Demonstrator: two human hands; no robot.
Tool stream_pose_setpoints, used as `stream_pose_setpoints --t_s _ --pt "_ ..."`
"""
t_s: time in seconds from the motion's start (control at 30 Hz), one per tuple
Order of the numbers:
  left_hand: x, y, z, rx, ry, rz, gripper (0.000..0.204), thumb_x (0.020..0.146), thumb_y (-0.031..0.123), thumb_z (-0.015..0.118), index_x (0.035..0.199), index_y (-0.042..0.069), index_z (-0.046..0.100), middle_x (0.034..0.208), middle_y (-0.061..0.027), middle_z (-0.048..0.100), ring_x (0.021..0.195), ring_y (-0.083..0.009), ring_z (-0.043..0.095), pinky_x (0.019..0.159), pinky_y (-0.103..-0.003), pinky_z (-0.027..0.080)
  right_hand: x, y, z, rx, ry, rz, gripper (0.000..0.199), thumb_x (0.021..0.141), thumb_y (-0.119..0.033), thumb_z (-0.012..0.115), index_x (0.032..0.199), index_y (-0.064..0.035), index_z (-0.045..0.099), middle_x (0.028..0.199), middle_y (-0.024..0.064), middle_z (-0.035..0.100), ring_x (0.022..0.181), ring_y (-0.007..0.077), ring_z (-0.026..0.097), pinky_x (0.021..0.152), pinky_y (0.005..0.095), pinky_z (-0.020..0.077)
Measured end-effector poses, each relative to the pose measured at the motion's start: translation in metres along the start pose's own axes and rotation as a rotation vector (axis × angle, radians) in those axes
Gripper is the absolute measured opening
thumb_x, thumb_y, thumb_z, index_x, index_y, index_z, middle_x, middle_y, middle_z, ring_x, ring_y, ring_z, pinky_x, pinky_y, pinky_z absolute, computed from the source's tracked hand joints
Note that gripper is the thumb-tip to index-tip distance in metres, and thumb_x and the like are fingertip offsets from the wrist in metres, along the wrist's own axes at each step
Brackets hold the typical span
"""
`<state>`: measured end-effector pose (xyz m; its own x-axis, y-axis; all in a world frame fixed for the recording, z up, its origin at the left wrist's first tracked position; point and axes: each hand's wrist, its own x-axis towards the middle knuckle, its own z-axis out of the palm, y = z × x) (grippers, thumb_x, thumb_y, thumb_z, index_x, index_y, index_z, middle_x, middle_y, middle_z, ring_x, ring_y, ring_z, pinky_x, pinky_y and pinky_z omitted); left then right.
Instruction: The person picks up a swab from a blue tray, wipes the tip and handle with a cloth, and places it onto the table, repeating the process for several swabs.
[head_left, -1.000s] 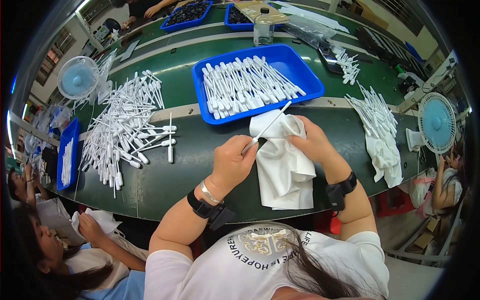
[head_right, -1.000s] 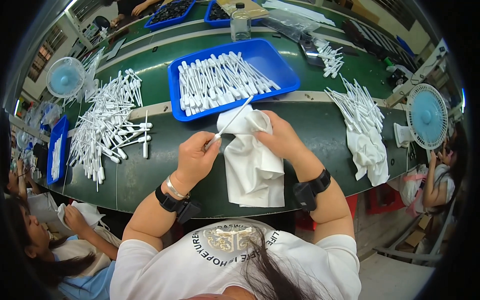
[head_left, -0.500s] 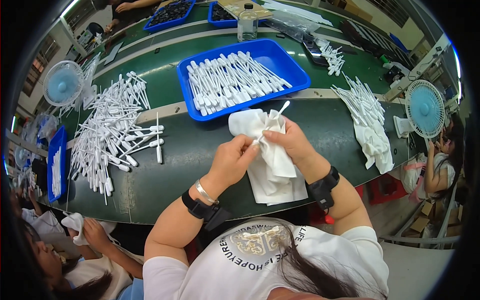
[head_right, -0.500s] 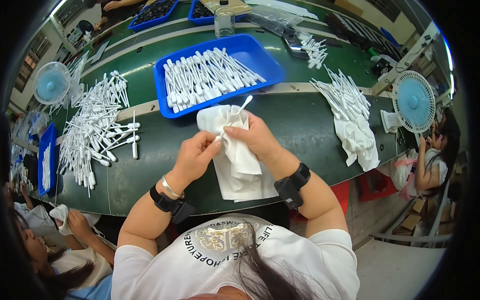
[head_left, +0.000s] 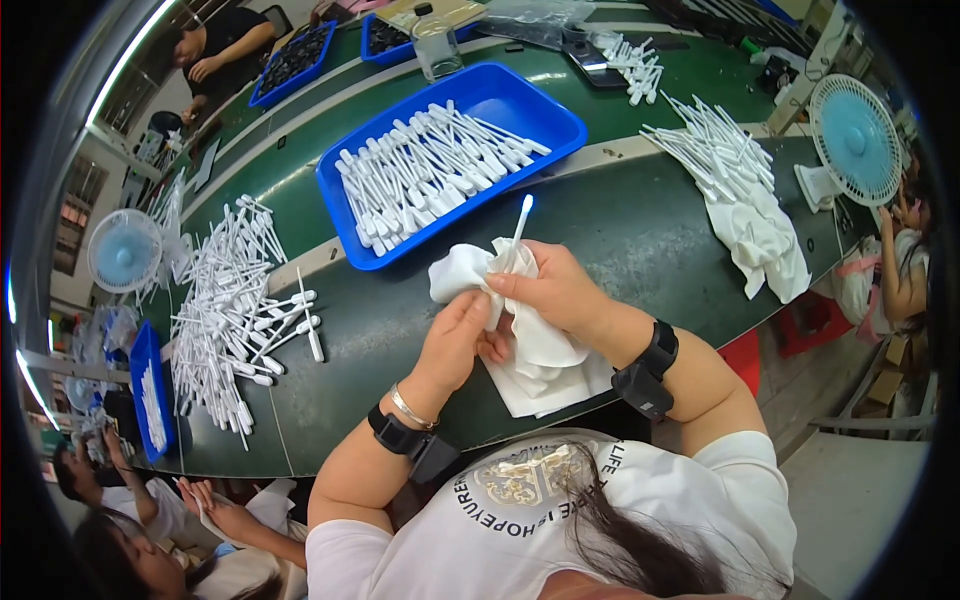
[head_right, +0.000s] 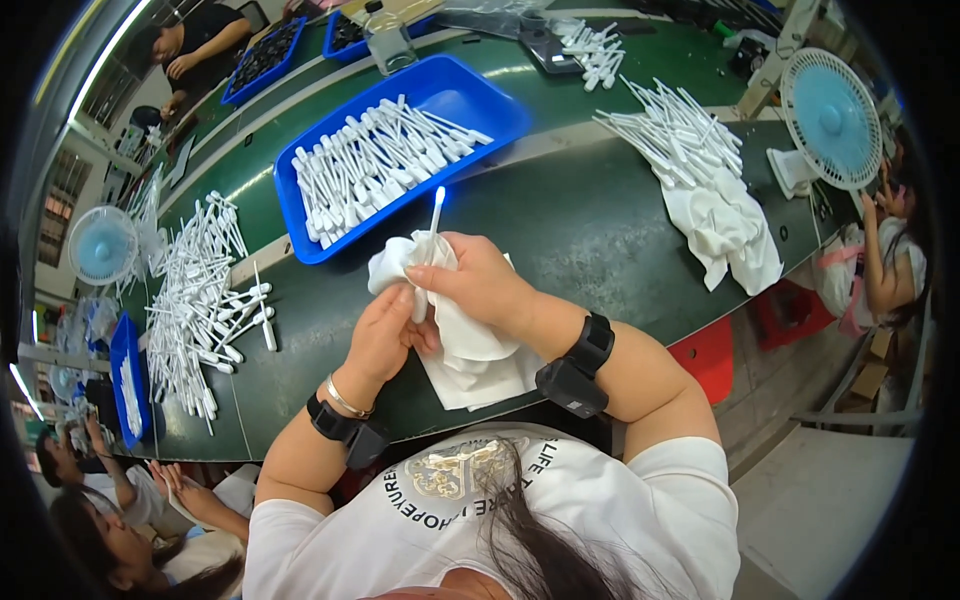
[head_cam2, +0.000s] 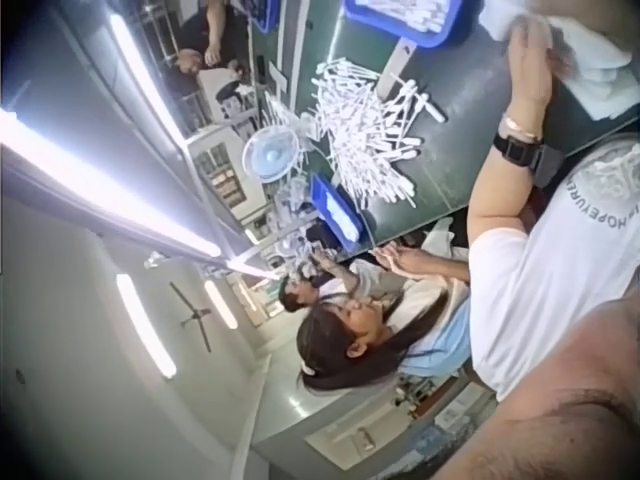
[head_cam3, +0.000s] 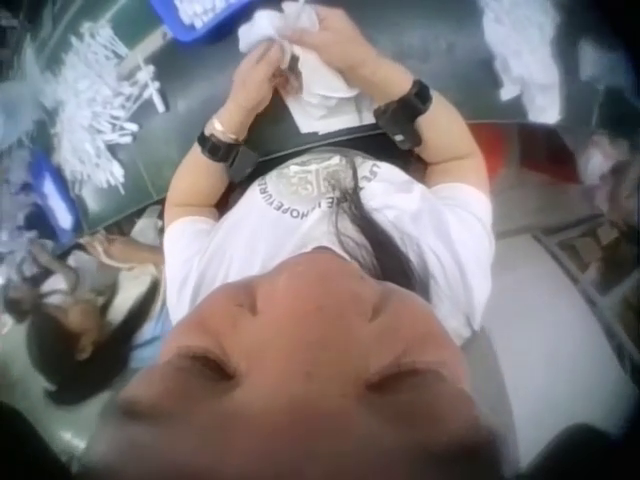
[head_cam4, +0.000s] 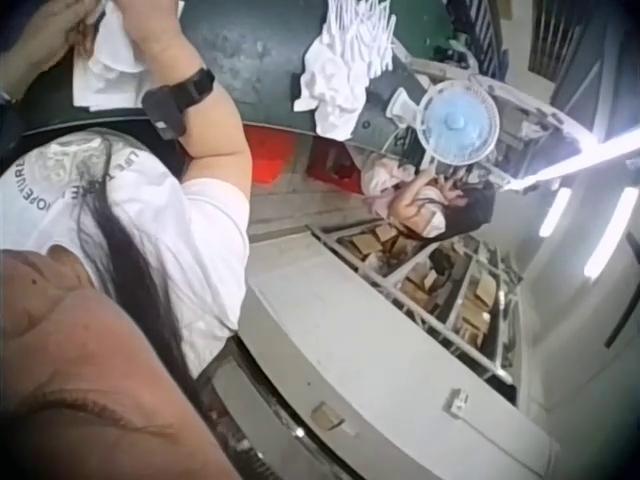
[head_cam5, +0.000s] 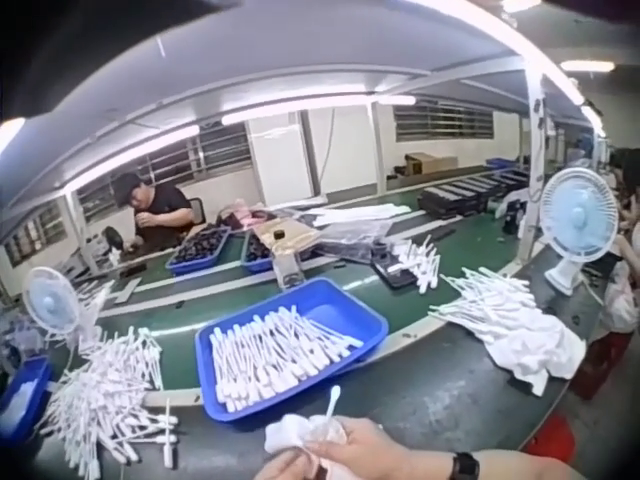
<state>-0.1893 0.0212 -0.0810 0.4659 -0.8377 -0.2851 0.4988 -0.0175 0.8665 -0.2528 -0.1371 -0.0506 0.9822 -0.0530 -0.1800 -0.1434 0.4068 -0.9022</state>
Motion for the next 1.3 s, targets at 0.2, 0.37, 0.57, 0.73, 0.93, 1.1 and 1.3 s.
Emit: stream_pose_setpoints --t_s 0.2,0.37,0.57,0.73,0.93,1.1,1.3 --pt "-0.001 0.001 -0.005 0.277 0.073 0.126 0.019 0.086 0.016 0.054 0.095 0.0 0.054 0.073 -0.0045 0.059 0.058 -0.0093 0.054 0.053 -0.022 0.044 0.008 0.009 -0.006 -0.173 0.066 -0.094 0.024 0.08 -0.02 0.061 0.093 -0.0002 0.056 0.08 0.0063 0.06 0.069 0.0105 0.056 0.06 0.0253 0.0464" --pt "0.0 0.011 -0.008 0.269 0.092 0.027 0.017 0.086 0.015 0.052 0.087 -0.001 0.055 0.07 -0.008 0.059 0.056 -0.0122 0.056 0.05 -0.022 0.045 0.007 0.006 -0.004 -0.262 0.023 -0.082 0.022 0.081 -0.016 0.061 0.095 -0.0009 0.055 0.083 0.0041 0.06 0.072 0.0094 0.056 0.064 0.0245 0.0468" --pt "-0.003 0.016 -0.017 -0.092 0.068 -0.004 0.01 0.084 0.012 0.054 0.082 0.002 0.055 0.072 -0.0095 0.06 0.055 -0.014 0.056 0.05 -0.023 0.046 0.013 0.003 -0.011 -0.171 0.19 -0.137 0.026 0.083 -0.016 0.058 0.102 0.0004 0.052 0.088 0.0058 0.059 0.075 0.0104 0.057 0.066 0.0252 0.0478" --pt "-0.002 0.015 -0.019 -0.189 0.098 0.054 0.009 0.082 0.012 0.058 0.082 0.003 0.056 0.073 -0.0062 0.06 0.056 -0.011 0.056 0.051 -0.021 0.045 0.01 0.003 -0.003 0.033 0.153 -0.162 0.03 0.087 -0.018 0.05 0.11 0.0008 0.046 0.096 0.0073 0.057 0.081 0.0116 0.057 0.07 0.0255 0.0482" --pt "-0.003 0.012 -0.014 -0.185 0.139 0.11 0.008 0.082 0.01 0.057 0.083 0.003 0.057 0.071 -0.0052 0.06 0.057 -0.0106 0.057 0.05 -0.021 0.045 0.0 0.015 0.014 0.174 -0.07 0.028 0.025 0.089 -0.02 0.047 0.102 0.0011 0.049 0.096 0.0078 0.054 0.079 0.0108 0.055 0.066 0.0257 0.0467" --pt "-0.003 0.011 -0.012 0.17 0.195 0.162 0.008 0.082 0.009 0.057 0.084 0.002 0.057 0.07 -0.004 0.059 0.057 -0.0113 0.057 0.05 -0.022 0.045 0.008 0.037 0.005 -0.461 0.046 -0.25 0.025 0.09 -0.023 0.046 0.098 0.001 0.05 0.089 0.0066 0.056 0.077 0.011 0.054 0.066 0.0273 0.0447" --pt "-0.009 0.009 -0.003 1.027 0.284 0.505 0.01 0.082 0.01 0.057 0.087 0.001 0.057 0.069 -0.0024 0.059 0.055 -0.008 0.054 0.05 -0.02 0.042 0.007 0.029 0.004 -0.454 0.098 -0.199 0.022 0.089 -0.022 0.047 0.093 -0.0008 0.052 0.08 0.0051 0.058 0.073 0.0108 0.054 0.064 0.0266 0.0445"
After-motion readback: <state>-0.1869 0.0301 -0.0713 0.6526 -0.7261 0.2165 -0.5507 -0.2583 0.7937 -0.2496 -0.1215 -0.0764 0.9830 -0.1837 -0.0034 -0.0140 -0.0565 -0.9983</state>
